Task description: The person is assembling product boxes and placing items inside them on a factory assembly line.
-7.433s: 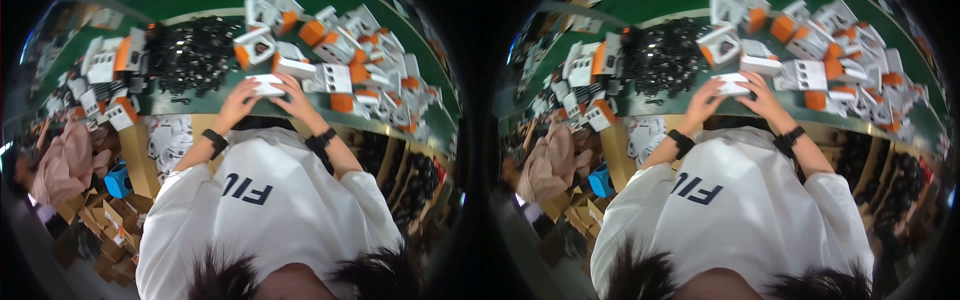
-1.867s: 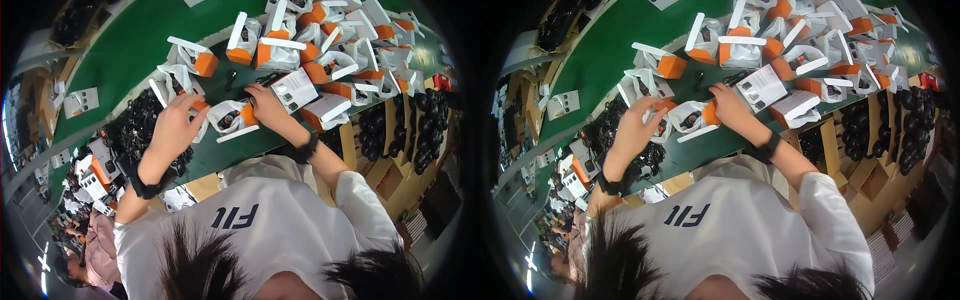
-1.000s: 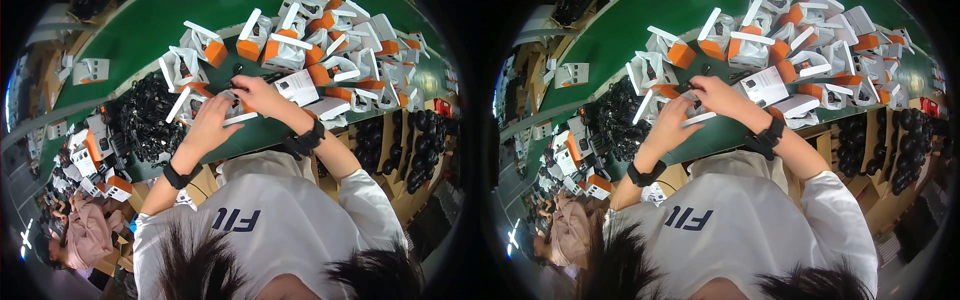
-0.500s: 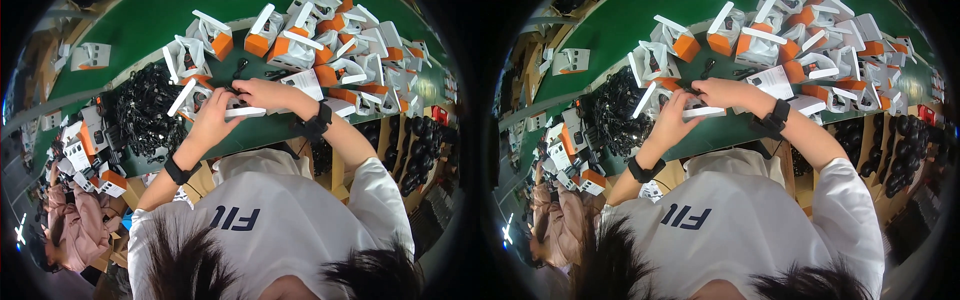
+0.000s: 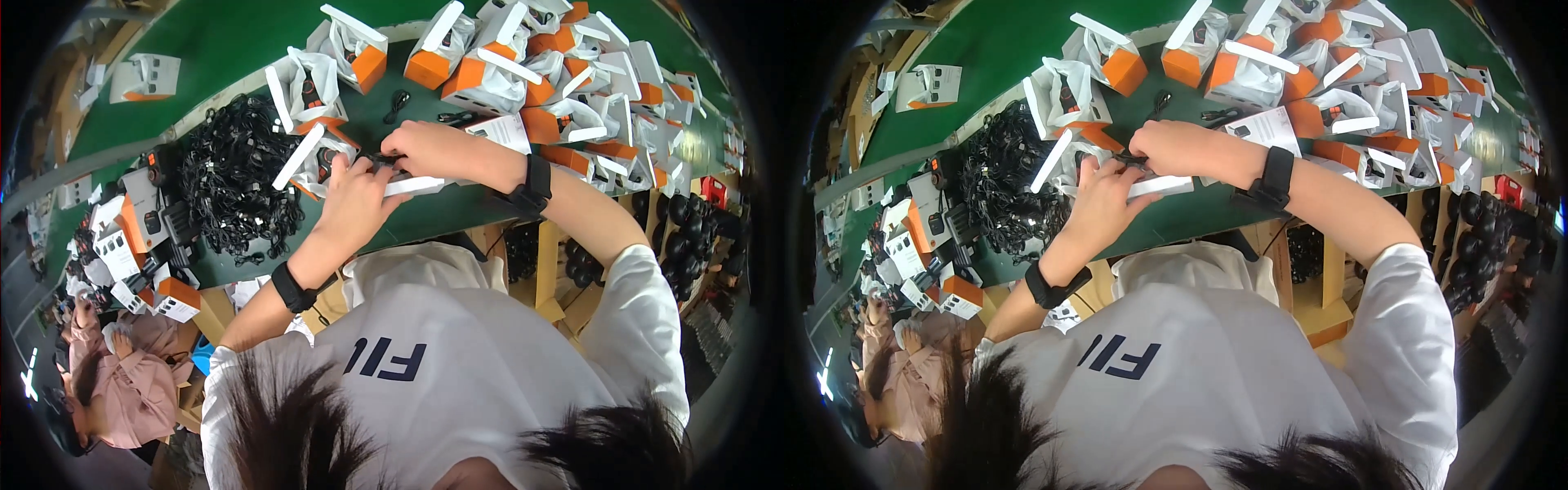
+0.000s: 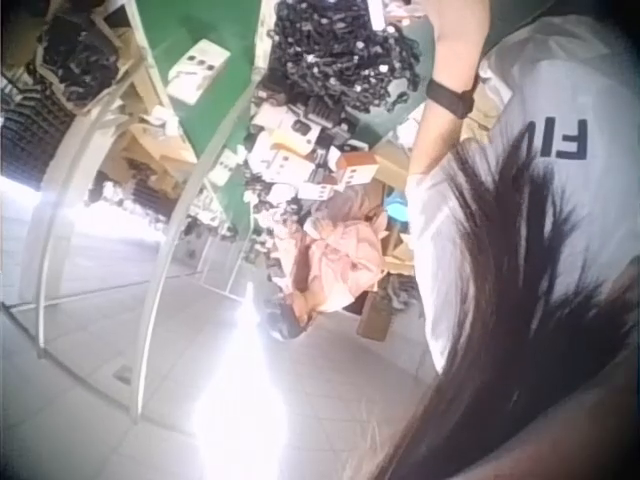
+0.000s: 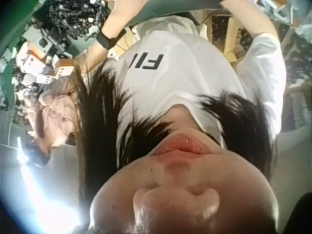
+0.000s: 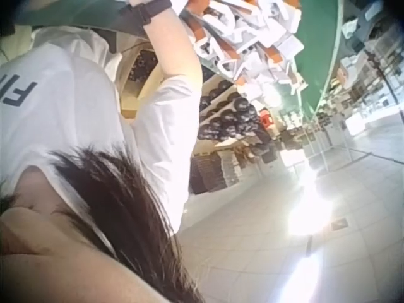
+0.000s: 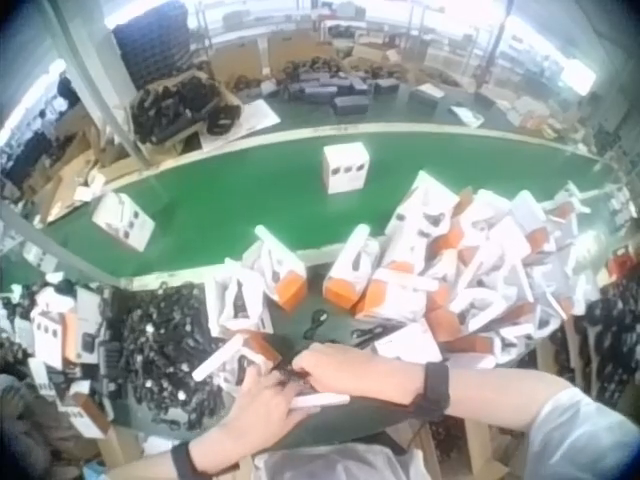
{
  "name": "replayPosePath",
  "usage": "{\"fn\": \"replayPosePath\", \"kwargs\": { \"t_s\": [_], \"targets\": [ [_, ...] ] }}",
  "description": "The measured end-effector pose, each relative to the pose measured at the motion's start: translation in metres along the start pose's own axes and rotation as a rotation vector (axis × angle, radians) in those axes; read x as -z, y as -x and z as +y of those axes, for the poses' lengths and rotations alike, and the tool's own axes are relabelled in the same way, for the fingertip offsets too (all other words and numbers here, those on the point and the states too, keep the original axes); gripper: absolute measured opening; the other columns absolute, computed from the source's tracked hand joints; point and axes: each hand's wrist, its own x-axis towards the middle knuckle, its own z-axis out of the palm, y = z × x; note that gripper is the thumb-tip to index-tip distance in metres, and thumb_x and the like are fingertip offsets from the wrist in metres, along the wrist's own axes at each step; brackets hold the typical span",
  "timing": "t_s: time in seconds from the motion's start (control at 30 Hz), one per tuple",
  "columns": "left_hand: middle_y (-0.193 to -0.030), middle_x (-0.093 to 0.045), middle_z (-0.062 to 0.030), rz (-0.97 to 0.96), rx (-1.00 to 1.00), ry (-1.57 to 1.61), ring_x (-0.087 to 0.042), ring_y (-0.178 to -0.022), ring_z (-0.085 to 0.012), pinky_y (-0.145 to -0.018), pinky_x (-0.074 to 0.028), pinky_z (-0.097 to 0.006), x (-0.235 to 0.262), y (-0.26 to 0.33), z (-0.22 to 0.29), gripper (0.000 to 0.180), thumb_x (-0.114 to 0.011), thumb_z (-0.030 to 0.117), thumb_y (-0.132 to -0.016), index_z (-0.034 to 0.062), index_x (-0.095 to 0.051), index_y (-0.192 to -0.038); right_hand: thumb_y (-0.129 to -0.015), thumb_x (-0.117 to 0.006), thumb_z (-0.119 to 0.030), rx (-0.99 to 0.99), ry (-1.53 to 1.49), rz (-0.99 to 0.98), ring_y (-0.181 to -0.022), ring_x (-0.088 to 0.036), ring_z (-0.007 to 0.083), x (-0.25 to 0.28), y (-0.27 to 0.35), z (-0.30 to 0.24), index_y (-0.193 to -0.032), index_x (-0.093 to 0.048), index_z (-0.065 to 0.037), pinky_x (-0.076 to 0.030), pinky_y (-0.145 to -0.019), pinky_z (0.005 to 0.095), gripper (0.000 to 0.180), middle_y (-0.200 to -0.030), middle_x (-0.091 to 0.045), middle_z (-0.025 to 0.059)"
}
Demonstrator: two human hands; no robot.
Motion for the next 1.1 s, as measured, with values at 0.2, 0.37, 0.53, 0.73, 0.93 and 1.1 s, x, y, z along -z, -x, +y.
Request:
{"fn": "replayPosePath", "kwargs": {
  "t_s": [0.2, 0.37, 0.53, 0.73, 0.93, 1.1],
  "targets": [
    [-0.076, -0.059, -0.0114, 0.101, 0.043, 0.139, -0.050, -0.079, -0.0254, -0.075, -0.036, -0.036, -0.009, 0.004, -0.008, 0.028, -0.063, 0.029, -0.073, 0.0043, -0.058, -0.085, -0.071, -0.057, -0.001, 0.056, -0.246, 0.112, -0.065, -0.056, 0.0285, -0.006, -0.004, -0.009, -0.084, -0.057, 0.000, -0.043, -0.058, 0.0345, 0.013, -0.073, -0.060, 0.0150],
    [-0.071, -0.059, -0.0100, 0.213, 0.002, 0.301, -0.055, -0.068, -0.0270, -0.062, -0.044, -0.036, -0.025, 0.011, -0.010, 0.023, -0.071, 0.019, -0.065, 0.0029, -0.058, -0.076, -0.069, -0.057, 0.005, 0.024, -0.392, -0.146, -0.065, -0.057, 0.0179, -0.003, -0.006, 0.003, -0.093, -0.058, 0.004, -0.044, -0.059, 0.0291, 0.024, -0.081, -0.063, 0.0136],
    [-0.068, -0.058, -0.0067, 0.540, -0.108, 0.375, -0.055, -0.064, -0.0234, -0.059, -0.043, -0.035, -0.040, 0.018, -0.008, 0.022, -0.073, 0.016, -0.062, 0.0044, -0.057, -0.070, -0.067, -0.058, 0.007, -0.013, -0.358, -0.306, -0.065, -0.057, 0.0151, 0.005, 0.002, 0.003, -0.100, -0.058, 0.004, -0.045, -0.061, 0.0270, 0.033, -0.080, -0.063, 0.0145],
    [-0.070, -0.058, -0.0036, 0.508, 0.024, 0.295, -0.053, -0.068, -0.0188, -0.071, -0.036, -0.032, -0.035, 0.032, -0.008, 0.019, -0.071, 0.020, -0.065, 0.0069, -0.059, -0.073, -0.069, -0.055, 0.000, -0.026, -0.061, -0.462, -0.083, -0.059, 0.0251, 0.006, 0.002, 0.001, -0.097, -0.063, -0.006, -0.046, -0.070, 0.0339, 0.029, -0.092, -0.059, 0.0115],
    [-0.075, -0.060, -0.0036, 0.384, 0.029, 0.277, -0.055, -0.072, -0.0185, -0.079, -0.030, -0.038, -0.033, 0.033, -0.003, 0.020, -0.067, 0.016, -0.070, 0.0042, -0.060, -0.084, -0.069, -0.056, -0.004, -0.002, 0.134, -0.268, -0.078, -0.059, 0.0280, -0.003, 0.004, -0.015, -0.090, -0.062, -0.004, -0.046, -0.067, 0.0356, 0.022, -0.085, -0.060, 0.0120],
    [-0.077, -0.061, -0.0070, 0.382, 0.104, 0.341, -0.057, -0.078, -0.0198, -0.088, -0.029, -0.041, -0.036, 0.034, 0.002, 0.019, -0.063, 0.014, -0.074, 0.0036, -0.058, -0.088, -0.070, -0.055, -0.002, 0.024, -0.104, -0.193, -0.063, -0.058, 0.0237, 0.000, 0.014, -0.002, -0.095, -0.059, -0.003, -0.046, -0.060, 0.0309, 0.025, -0.066, -0.060, 0.0118]
  ]
}}
